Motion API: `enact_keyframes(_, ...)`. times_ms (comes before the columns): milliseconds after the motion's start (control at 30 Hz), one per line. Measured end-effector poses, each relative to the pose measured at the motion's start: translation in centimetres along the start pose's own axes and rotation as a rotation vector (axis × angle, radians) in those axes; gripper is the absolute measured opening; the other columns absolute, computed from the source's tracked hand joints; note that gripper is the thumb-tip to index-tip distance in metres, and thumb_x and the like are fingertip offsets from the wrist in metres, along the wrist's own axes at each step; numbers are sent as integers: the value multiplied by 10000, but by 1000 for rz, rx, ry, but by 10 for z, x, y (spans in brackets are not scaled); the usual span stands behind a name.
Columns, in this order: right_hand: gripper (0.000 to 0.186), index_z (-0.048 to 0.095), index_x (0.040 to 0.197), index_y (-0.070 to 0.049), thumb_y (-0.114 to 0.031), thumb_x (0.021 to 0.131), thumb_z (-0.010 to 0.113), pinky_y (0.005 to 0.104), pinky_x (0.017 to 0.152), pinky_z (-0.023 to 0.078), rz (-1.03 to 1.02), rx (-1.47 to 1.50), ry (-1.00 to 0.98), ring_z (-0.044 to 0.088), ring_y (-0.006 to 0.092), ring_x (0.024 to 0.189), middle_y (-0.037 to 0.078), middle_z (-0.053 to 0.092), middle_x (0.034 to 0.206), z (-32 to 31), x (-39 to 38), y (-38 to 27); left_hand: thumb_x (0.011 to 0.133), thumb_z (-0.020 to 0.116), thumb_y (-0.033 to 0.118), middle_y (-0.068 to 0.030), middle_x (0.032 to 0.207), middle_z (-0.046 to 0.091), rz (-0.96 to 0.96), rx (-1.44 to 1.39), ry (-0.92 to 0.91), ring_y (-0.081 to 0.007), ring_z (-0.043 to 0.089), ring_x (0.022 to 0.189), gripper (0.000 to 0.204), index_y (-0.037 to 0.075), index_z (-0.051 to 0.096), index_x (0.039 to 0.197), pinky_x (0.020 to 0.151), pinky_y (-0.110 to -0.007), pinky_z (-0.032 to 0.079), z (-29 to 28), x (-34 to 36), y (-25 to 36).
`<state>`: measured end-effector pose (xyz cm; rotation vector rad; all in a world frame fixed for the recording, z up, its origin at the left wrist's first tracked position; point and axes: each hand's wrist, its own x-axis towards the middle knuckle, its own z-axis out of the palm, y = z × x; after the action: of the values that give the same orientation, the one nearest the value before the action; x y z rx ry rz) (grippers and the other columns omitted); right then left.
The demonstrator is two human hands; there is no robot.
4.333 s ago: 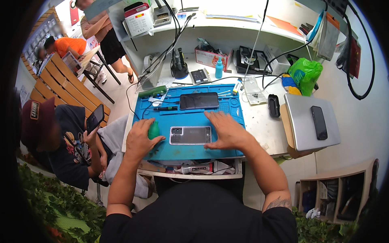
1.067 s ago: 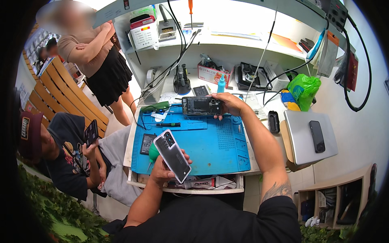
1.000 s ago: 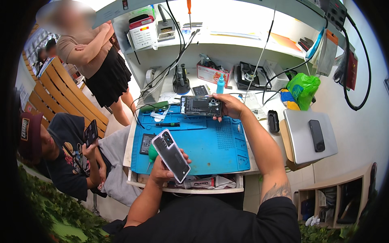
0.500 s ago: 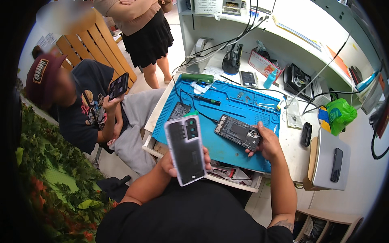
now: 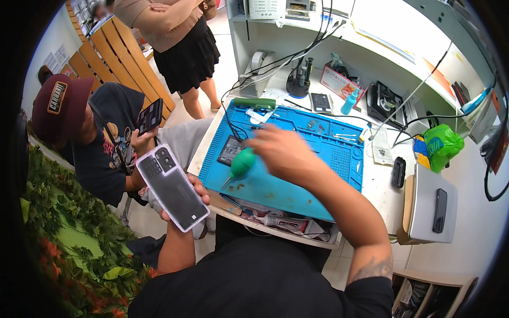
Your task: The person uses a blower and a screwdriver on the internal components of a smartphone, then fits the back cover onto the device and wipes the screen with a cloth.
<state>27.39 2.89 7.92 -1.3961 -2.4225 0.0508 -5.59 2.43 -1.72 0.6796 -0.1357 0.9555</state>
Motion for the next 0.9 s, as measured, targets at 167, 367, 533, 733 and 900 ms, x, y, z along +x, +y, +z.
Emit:
enact_keyframes(167, 160, 842, 1019, -148, -121, 904, 735, 398, 976, 549, -321, -260, -329, 660, 226, 1226, 3, 807, 1126, 53, 123, -9, 716, 1059, 447, -257, 1349, 624, -15, -146, 19, -465, 691, 1224, 1129, -69, 479, 1536, 1075, -539, 606, -3, 19, -16)
enact_keyframes(367, 274, 834, 1016, -189, -209, 752, 904, 404, 1047, 466, -418, -422, -460, 662, 203, 1211, -14, 798, 1086, 74, 146, -8, 665, 1057, 374, -251, 1327, 646, -16, -76, 65, -463, 706, 1232, 1109, -64, 494, 1515, 1065, -565, 619, -6, 7, -17)
enact_keyframes(533, 490, 808, 1074, -183, -235, 624, 996, 447, 1103, 443, -407, -377, -485, 677, 216, 1224, -20, 794, 1126, 73, 144, -1, 683, 1047, 353, -235, 1350, 641, -61, -35, 130, -452, 705, 1240, 1094, -51, 485, 1530, 1062, -570, 620, -1, 1, -20)
enact_keyframes(733, 564, 786, 1085, -194, -224, 576, 1027, 512, 1224, 391, -429, -345, -531, 658, 220, 1276, -24, 798, 1148, 82, 132, 7, 688, 1047, 347, -233, 1365, 637, -90, -7, 110, -453, 705, 1240, 1095, -54, 482, 1537, 1055, -568, 624, 4, 3, -23)
enact_keyframes(900, 407, 768, 1055, -157, -192, 700, 965, 512, 1124, 444, -404, -146, -481, 740, 274, 1058, 38, 803, 1018, 52, 136, 4, 680, 1051, 343, -239, 1354, 649, -96, 31, 89, -454, 705, 1242, 1083, -60, 500, 1520, 1054, -559, 623, 3, 2, -23)
